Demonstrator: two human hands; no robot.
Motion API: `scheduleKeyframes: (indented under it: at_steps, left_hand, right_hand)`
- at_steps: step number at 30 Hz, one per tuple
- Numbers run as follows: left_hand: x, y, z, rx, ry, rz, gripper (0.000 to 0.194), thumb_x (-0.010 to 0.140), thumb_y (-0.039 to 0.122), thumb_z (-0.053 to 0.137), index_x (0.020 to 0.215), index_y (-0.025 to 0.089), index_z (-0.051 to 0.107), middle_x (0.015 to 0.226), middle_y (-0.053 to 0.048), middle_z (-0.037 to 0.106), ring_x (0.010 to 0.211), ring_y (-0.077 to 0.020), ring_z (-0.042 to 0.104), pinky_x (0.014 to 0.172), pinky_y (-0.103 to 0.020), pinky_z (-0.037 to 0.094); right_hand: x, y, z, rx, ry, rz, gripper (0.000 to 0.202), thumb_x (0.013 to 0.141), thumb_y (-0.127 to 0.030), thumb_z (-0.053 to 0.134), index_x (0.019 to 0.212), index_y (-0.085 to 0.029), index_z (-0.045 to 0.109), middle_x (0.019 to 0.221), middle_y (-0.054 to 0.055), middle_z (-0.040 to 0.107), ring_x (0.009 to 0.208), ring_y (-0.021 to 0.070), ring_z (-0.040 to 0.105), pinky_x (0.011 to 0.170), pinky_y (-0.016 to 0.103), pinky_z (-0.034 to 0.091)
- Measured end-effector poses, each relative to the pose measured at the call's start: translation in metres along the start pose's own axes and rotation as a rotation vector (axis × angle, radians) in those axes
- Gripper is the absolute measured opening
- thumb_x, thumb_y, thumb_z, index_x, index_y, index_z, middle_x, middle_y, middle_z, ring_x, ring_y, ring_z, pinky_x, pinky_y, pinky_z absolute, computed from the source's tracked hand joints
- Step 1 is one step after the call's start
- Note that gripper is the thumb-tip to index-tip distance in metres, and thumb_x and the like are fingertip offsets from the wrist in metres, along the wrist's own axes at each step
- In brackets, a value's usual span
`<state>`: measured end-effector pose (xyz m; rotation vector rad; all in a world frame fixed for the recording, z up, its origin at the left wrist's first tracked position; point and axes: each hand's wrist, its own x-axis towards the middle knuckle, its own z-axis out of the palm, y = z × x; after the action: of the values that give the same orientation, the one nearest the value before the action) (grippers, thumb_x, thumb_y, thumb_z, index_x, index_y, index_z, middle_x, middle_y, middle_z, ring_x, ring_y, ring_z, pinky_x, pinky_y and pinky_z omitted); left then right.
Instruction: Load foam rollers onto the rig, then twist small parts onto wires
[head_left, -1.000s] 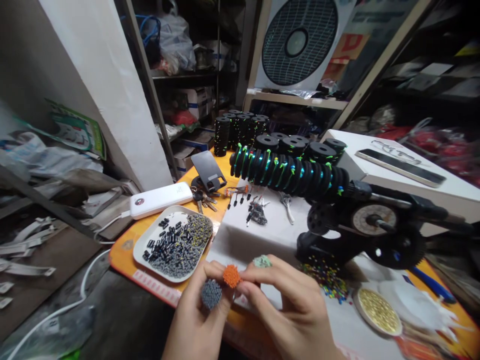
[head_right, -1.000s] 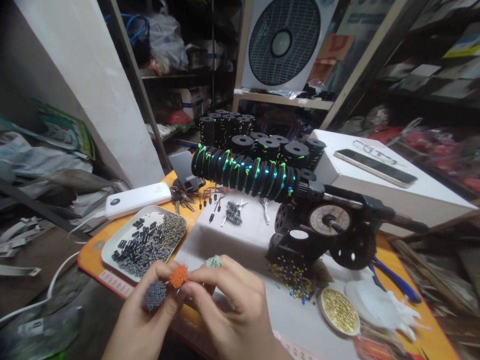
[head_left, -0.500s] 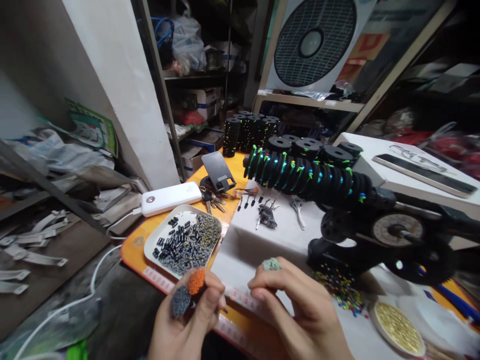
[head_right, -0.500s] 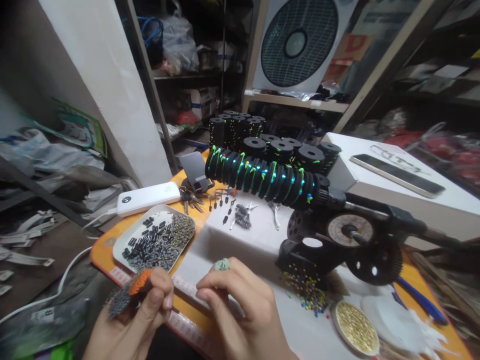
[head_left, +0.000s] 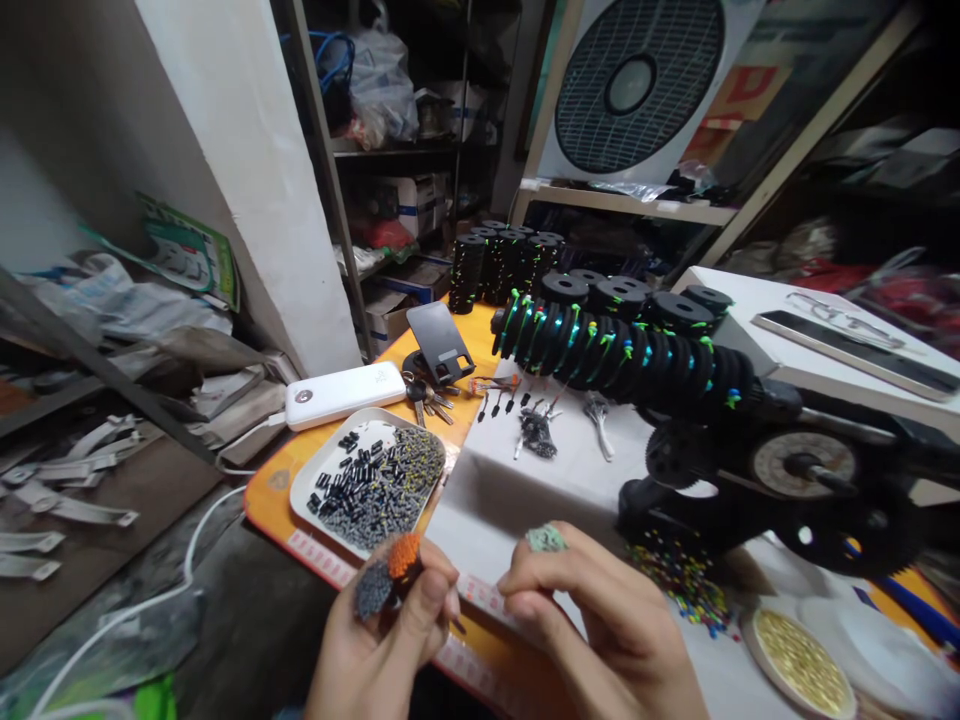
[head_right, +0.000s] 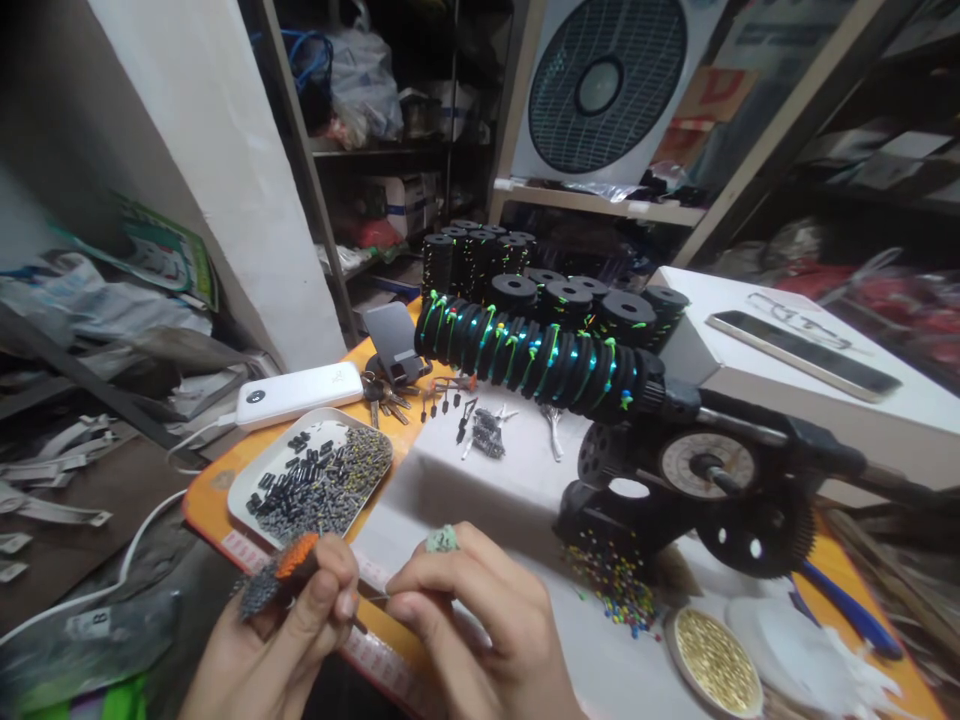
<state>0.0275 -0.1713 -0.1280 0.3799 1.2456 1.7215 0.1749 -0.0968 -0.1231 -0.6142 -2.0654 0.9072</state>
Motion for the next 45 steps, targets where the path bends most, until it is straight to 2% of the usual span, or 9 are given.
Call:
scheduleKeyframes:
  at_steps: [9, 16, 19, 22, 24, 27, 37, 41, 45]
  left_hand:
    - [0.000, -0.017, 0.000, 0.096, -0.046, 0.057, 0.033, 0.072, 0.048, 0.082, 0.068, 0.018, 0.068, 0.059, 0.002, 0.057, 0.054, -0.0096, 0.049, 0.050, -0.018, 0.042]
    - [0.016, 0.002, -0.025, 0.595, 0.227, 0.536, 0.010, 0.082, 0.033, 0.072, 0.083, 0.023, 0.068, 0.075, 0.001, 0.071, 0.074, -0.0183, 0.066, 0.072, -0.025, 0.053]
    - [0.030, 0.015, -0.027, 0.789, 0.080, 0.602, 0.003, 0.085, 0.027, 0.068, 0.084, 0.024, 0.067, 0.075, 0.002, 0.071, 0.074, -0.0186, 0.067, 0.070, -0.025, 0.052]
    - [0.040, 0.017, -0.019, 0.974, -0.346, 0.532, 0.014, 0.091, 0.016, 0.056, 0.090, 0.023, 0.068, 0.090, -0.003, 0.070, 0.088, -0.0206, 0.067, 0.078, -0.029, 0.051]
    - [0.041, 0.014, -0.014, 1.027, -0.459, 0.474, 0.029, 0.091, 0.010, 0.049, 0.111, 0.025, 0.065, 0.112, -0.007, 0.065, 0.101, -0.0214, 0.064, 0.088, -0.032, 0.048]
    - [0.035, 0.011, -0.010, 0.940, -0.422, 0.340, 0.035, 0.094, 0.019, 0.050, 0.128, 0.028, 0.052, 0.123, -0.007, 0.058, 0.102, -0.0216, 0.061, 0.089, -0.033, 0.046]
    - [0.010, -0.002, 0.007, 0.082, -0.371, -0.059, 0.032, 0.085, 0.052, 0.067, 0.095, 0.022, 0.068, 0.068, 0.003, 0.051, 0.064, -0.0127, 0.044, 0.066, -0.023, 0.040]
    - [0.005, -0.008, 0.013, 0.174, -0.346, -0.068, 0.038, 0.082, 0.059, 0.067, 0.086, 0.021, 0.067, 0.064, 0.003, 0.055, 0.058, -0.0115, 0.045, 0.057, -0.021, 0.039]
    - [0.003, -0.009, 0.010, 0.461, -0.283, 0.139, 0.033, 0.089, 0.054, 0.060, 0.081, 0.023, 0.067, 0.058, 0.001, 0.056, 0.050, -0.0137, 0.046, 0.049, -0.024, 0.035]
  right_hand:
    - [-0.003, 0.001, 0.004, -0.165, 0.024, -0.205, 0.022, 0.088, -0.004, 0.063, 0.105, -0.017, 0.065, 0.074, 0.005, 0.063, 0.061, 0.0149, 0.055, 0.053, 0.025, 0.046]
    - [0.001, -0.001, -0.002, -0.424, 0.090, -0.263, 0.020, 0.085, 0.002, 0.055, 0.097, -0.015, 0.057, 0.074, 0.005, 0.056, 0.063, 0.0155, 0.052, 0.054, 0.027, 0.044]
    - [0.004, -0.005, -0.009, -0.345, 0.115, -0.168, 0.019, 0.088, 0.001, 0.053, 0.095, -0.017, 0.055, 0.077, 0.004, 0.054, 0.068, 0.0143, 0.053, 0.060, 0.026, 0.045]
    - [0.006, -0.010, -0.009, -0.241, 0.097, -0.099, 0.017, 0.091, -0.003, 0.050, 0.088, -0.019, 0.051, 0.072, -0.001, 0.049, 0.062, 0.0116, 0.047, 0.056, 0.024, 0.040]
    - [0.007, -0.012, -0.009, -0.202, 0.084, -0.045, 0.016, 0.092, -0.008, 0.049, 0.082, -0.021, 0.049, 0.069, -0.003, 0.046, 0.059, 0.0112, 0.045, 0.054, 0.024, 0.038]
    - [0.008, -0.012, -0.010, -0.160, 0.076, 0.065, 0.016, 0.093, -0.016, 0.052, 0.078, -0.021, 0.055, 0.068, -0.002, 0.049, 0.060, 0.0126, 0.048, 0.055, 0.025, 0.039]
    - [0.013, -0.008, -0.002, -0.058, 0.228, 0.073, 0.013, 0.087, -0.019, 0.066, 0.082, -0.025, 0.076, 0.063, -0.001, 0.061, 0.056, 0.0136, 0.052, 0.049, 0.024, 0.042]
    - [0.011, -0.008, 0.002, 0.026, 0.234, 0.059, 0.010, 0.086, -0.018, 0.070, 0.084, -0.024, 0.078, 0.066, 0.001, 0.065, 0.059, 0.0139, 0.056, 0.051, 0.023, 0.046]
    - [0.005, -0.005, 0.001, 0.016, 0.195, 0.119, 0.009, 0.088, -0.019, 0.069, 0.086, -0.023, 0.077, 0.068, 0.001, 0.061, 0.060, 0.0135, 0.057, 0.052, 0.024, 0.047]
